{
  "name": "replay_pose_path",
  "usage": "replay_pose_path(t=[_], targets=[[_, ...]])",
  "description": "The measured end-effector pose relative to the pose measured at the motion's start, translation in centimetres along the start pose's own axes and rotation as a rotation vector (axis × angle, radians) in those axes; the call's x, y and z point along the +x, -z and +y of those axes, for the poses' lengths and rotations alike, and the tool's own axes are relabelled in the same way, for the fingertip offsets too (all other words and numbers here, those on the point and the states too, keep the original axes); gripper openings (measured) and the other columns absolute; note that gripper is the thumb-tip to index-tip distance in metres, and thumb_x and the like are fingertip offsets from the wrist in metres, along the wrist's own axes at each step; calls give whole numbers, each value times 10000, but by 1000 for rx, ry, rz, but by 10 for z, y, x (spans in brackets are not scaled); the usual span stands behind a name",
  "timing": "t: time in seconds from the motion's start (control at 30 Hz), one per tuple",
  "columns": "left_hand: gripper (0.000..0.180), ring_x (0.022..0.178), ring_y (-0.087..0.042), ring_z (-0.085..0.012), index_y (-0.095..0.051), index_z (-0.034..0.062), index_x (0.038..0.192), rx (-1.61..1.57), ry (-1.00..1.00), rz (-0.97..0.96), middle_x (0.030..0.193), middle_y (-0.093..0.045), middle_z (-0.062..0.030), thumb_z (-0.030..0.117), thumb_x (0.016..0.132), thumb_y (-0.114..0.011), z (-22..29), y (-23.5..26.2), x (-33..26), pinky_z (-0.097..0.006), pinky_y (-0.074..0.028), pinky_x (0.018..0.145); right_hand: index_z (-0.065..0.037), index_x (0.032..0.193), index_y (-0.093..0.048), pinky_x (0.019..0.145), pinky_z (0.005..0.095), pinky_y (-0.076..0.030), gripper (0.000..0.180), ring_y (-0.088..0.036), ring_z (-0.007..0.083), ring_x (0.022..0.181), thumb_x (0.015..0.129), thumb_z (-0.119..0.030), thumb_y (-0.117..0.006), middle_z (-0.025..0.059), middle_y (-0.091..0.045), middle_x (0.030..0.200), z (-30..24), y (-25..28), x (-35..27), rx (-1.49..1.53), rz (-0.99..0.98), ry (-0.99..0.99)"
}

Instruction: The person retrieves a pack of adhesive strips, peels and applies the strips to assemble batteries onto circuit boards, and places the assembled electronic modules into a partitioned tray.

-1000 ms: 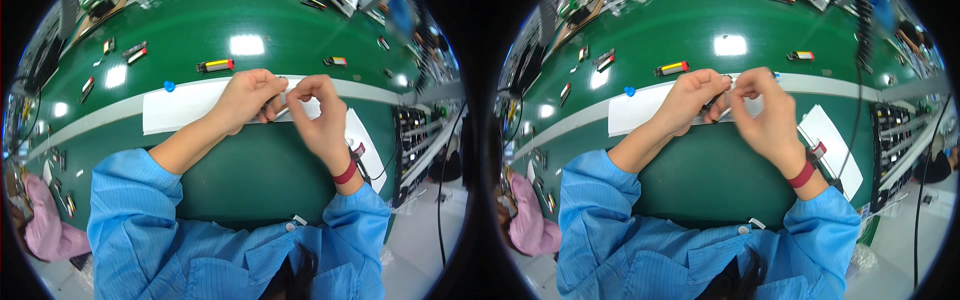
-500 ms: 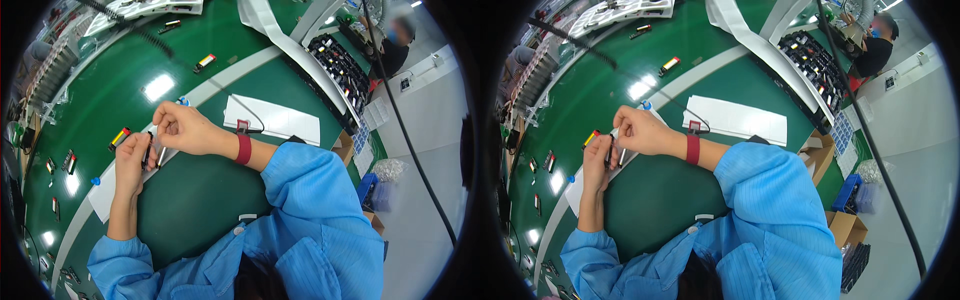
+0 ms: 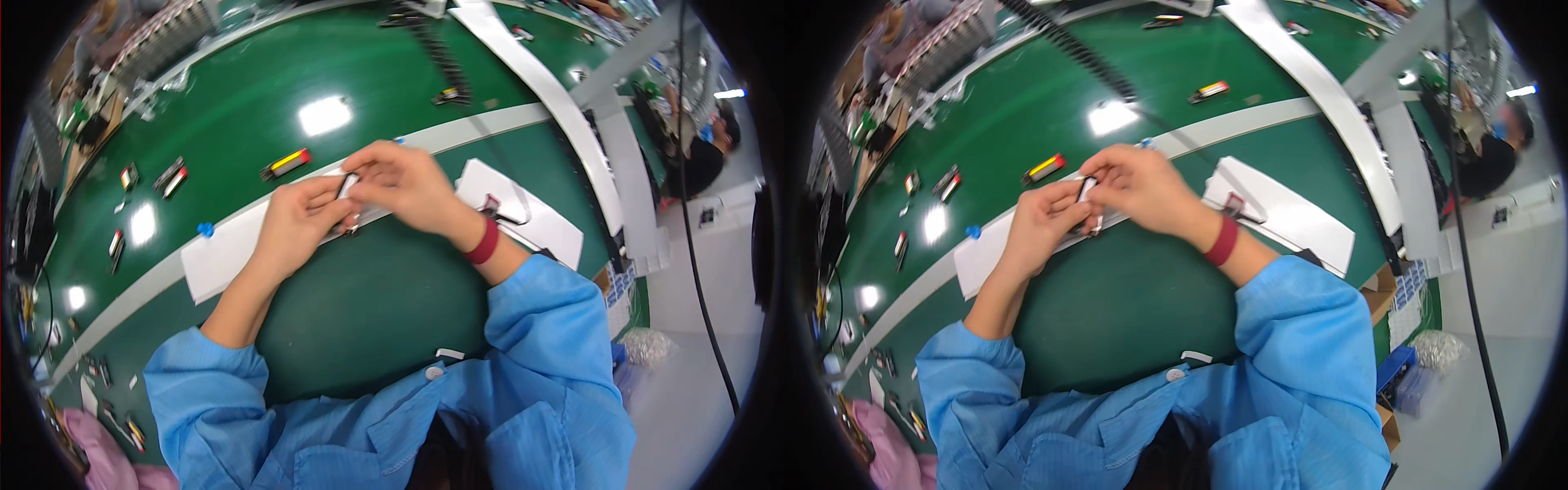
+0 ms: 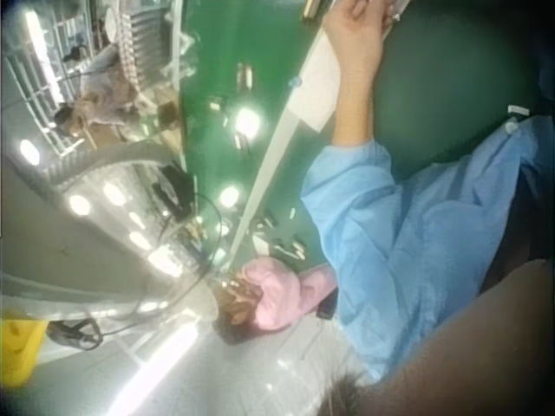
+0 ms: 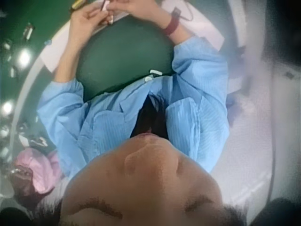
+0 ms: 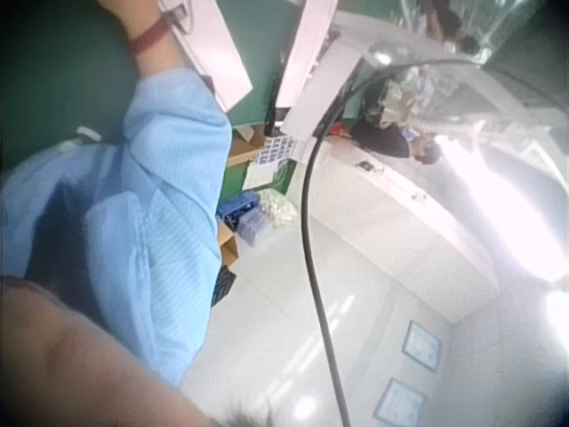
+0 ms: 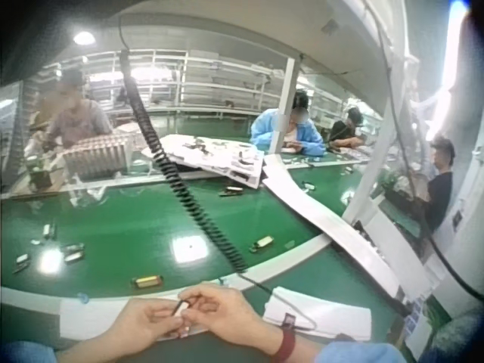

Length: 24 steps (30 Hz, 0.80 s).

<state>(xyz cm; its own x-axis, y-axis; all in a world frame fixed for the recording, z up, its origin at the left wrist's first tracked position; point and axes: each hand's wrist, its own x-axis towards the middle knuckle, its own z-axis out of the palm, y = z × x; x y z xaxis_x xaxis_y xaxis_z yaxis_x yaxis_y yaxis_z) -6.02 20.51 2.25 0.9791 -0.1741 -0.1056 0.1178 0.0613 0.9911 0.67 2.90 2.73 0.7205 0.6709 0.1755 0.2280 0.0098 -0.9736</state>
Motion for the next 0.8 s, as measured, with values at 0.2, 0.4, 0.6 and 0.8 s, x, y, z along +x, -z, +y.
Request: replay_pose_path(t=[0.2,0.4,0.6,0.8], targets=[[316,795,-601,-139,-531,-60,1130,-432,174,-306,954,-615,-95,86,850,-543,13,15,0,-239,-496,706,30,996,-571,737,235,-483,217,-594,118,799,783,17,-612,72,-595,879,-3,12,2,65,-59,1],[299,749,-568,-110,-547,-50,1116,-316,173,-169,900,-606,-65,96,855,-531,14,5,-2,-236,-483,680,-8,991,-585,695,252,-486,240,-590,143,804,766,-59,-649,87,-596,898,-4,7,-3,-448,62,220],[230,633,-517,-101,-613,17,1047,475,127,-157,753,-592,-14,122,859,-532,13,-10,-28,-227,-420,589,-14,893,-633,617,238,-481,146,-600,126,651,762,-75,-656,67,-640,764,-59,102,-79,-700,227,149],[285,893,-525,-271,-606,6,1007,1106,-278,-87,965,-567,-126,76,732,-635,18,-54,-35,-329,-428,758,13,998,-591,803,393,-449,356,-583,362,898,742,-233,-617,229,-605,961,-25,343,-239,-1561,980,-352]])
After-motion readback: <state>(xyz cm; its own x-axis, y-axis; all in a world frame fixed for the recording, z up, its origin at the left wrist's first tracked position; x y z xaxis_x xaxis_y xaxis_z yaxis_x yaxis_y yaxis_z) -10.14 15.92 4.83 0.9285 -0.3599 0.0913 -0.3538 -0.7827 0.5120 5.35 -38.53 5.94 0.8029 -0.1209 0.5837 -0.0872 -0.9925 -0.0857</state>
